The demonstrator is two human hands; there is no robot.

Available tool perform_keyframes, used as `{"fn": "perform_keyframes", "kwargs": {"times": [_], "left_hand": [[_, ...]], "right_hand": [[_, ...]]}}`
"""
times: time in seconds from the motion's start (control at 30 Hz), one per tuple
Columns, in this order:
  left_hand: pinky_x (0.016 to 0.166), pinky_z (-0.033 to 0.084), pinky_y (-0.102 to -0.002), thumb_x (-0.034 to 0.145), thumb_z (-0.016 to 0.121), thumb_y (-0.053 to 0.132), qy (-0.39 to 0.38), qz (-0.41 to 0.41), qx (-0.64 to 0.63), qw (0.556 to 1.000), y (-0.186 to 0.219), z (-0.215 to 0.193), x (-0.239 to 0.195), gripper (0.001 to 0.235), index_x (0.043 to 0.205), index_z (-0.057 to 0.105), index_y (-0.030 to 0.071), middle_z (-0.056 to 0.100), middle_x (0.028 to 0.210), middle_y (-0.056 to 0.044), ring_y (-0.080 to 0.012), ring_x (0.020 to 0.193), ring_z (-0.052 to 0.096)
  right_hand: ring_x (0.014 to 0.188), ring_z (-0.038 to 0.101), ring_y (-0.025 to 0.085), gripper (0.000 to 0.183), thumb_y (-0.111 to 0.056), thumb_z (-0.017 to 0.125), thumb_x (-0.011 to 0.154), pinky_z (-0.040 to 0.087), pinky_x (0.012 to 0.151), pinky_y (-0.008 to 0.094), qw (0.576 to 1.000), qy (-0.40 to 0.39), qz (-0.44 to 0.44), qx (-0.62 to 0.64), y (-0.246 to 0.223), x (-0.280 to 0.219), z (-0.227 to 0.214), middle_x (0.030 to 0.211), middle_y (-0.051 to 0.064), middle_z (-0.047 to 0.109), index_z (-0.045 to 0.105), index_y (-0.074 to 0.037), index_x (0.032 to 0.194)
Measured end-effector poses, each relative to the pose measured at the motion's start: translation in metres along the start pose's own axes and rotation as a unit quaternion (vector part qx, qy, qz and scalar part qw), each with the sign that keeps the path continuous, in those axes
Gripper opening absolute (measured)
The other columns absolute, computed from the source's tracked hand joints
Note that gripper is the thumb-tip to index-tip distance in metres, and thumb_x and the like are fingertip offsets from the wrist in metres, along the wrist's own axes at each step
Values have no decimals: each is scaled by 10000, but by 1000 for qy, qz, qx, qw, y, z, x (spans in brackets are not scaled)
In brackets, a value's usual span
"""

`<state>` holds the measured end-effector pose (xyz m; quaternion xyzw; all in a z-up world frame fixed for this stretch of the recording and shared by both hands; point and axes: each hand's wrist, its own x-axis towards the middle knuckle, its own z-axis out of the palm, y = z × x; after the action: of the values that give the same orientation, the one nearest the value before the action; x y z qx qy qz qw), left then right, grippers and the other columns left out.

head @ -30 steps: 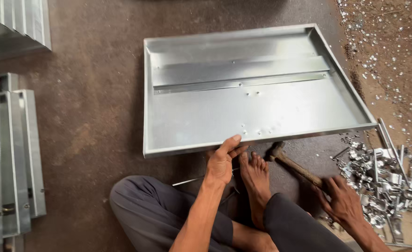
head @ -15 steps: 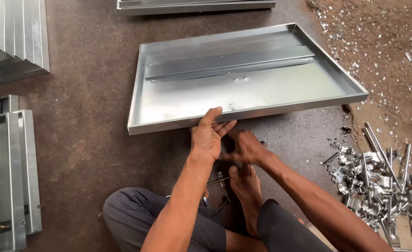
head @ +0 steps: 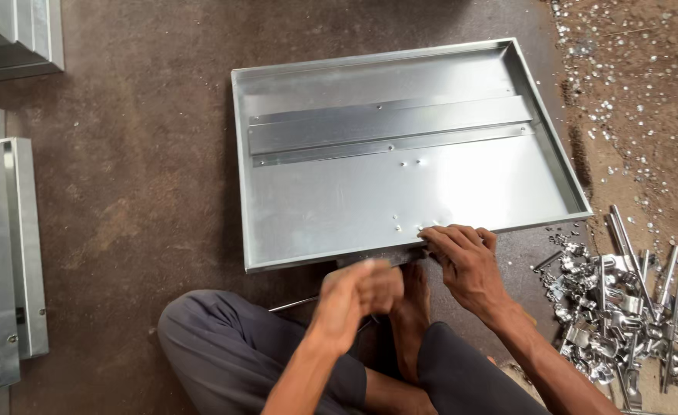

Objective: The person assembles a metal box by attaching latches and rods to a sheet metal panel and then hammering the edges of the box frame to secure them.

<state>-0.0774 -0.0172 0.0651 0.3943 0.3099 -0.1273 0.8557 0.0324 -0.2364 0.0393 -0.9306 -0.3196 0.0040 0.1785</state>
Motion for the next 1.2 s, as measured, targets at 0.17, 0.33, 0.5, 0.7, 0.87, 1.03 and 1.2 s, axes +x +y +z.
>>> {"fn": "perform_keyframes", "kwargs": {"times": [0.17,0.33,0.5,0.7,0.87,1.03,1.2], "left_hand": [[860,541,-444,959,661,351,366,447,432,693,68,-68,-4,478,1293,680,9,729,1153,-166,-289,1009,668],[1084,271,-640,900,767,617,259,4,300,918,113,-122,56,1113,1478,249,-182,276,1510,-389,-442,1394,297],[897,494,-515,744,893,440,259,61,359,895,102,-117,50,862,1178,574,-233,617,1206,-368,-371,1090,605],[681,610,-357,625,949,300,253,234,393,852,95,-101,28,526,970,741,-37,784,868,-162,-220,742,763],[670,604,-353,625,961,355,270,256,414,831,93,-104,30,551,947,743,-36,779,844,-169,-234,723,760],[654,617,-350,626,935,409,261,245,397,845,77,-115,38,569,958,745,-12,778,836,-148,-227,714,763],[675,606,-370,659,929,440,274,263,420,824,83,-113,39,575,946,750,-24,773,797,-181,-253,696,750]], "right_hand": [[1304,549,250,404,-209,621,969,340,1092,392,992,87,-93,25,20,-29,15,1394,82,637,610,-161,1370],[1139,525,329,756,-523,717,720,382,960,466,968,-24,166,-187,78,-117,19,1255,200,575,580,-52,1295],[719,659,281,423,-456,543,1061,591,659,431,897,-223,382,-25,104,-174,25,874,120,711,642,-135,1318],[587,531,146,367,-386,561,986,456,528,340,904,-66,281,315,37,-181,-21,705,39,606,639,-55,1124],[493,449,96,353,-362,547,975,373,452,317,889,-112,283,341,18,-125,-19,580,5,535,667,-36,910],[456,393,44,380,-369,480,1021,300,431,264,903,-5,89,420,15,-116,-8,550,-56,457,576,-88,785],[456,449,78,379,-343,476,986,358,395,286,915,-20,147,375,12,-109,-16,552,2,505,583,-56,762]]}}
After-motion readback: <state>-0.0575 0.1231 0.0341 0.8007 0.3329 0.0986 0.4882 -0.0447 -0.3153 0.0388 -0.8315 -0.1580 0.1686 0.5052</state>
